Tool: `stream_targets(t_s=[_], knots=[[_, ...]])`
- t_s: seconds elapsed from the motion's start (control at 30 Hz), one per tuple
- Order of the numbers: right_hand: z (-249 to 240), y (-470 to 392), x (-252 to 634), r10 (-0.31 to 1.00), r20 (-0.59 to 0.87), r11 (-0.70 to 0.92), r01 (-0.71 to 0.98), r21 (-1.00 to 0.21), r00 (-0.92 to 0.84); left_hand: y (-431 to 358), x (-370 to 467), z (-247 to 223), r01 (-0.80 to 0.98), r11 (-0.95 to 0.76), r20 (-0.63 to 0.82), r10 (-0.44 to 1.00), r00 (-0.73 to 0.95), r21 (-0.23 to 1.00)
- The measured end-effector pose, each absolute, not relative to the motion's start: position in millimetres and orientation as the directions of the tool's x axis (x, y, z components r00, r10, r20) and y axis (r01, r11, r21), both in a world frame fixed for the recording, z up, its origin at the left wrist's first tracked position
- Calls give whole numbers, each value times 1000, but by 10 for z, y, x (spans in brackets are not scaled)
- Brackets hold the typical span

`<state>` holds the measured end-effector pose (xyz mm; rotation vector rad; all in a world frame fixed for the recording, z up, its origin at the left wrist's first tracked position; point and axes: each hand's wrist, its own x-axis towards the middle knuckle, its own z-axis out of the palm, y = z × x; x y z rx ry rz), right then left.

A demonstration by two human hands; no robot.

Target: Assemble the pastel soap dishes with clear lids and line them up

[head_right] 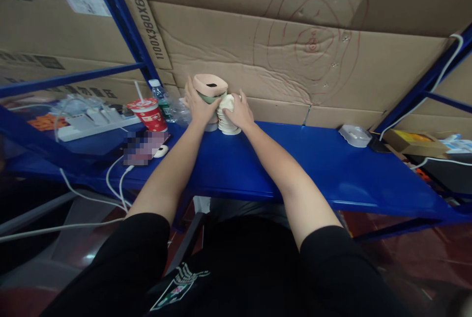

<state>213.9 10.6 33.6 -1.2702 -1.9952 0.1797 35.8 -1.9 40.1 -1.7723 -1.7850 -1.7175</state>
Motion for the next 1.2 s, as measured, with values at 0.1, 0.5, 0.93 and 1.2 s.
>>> stream_targets(t_s=[0.1,0.5,0.93,1.2], knots=[[317,148,2178,812,527,534,684,-497,-251,-17,378,367,737,-315,707,640,-300,598],[362,115,2289,799,501,566,700,-435,-333,-101,390,427,711,-380,687,699,-198,591],[148,-215,3082,706,608,650,673,-352,-364,-277,114,748,664,-395,713,631,-306,634],[-117,-343,4182,734,631,538,783,-312,-252,-472,-535,300,225,-527,550,833,-52,819]])
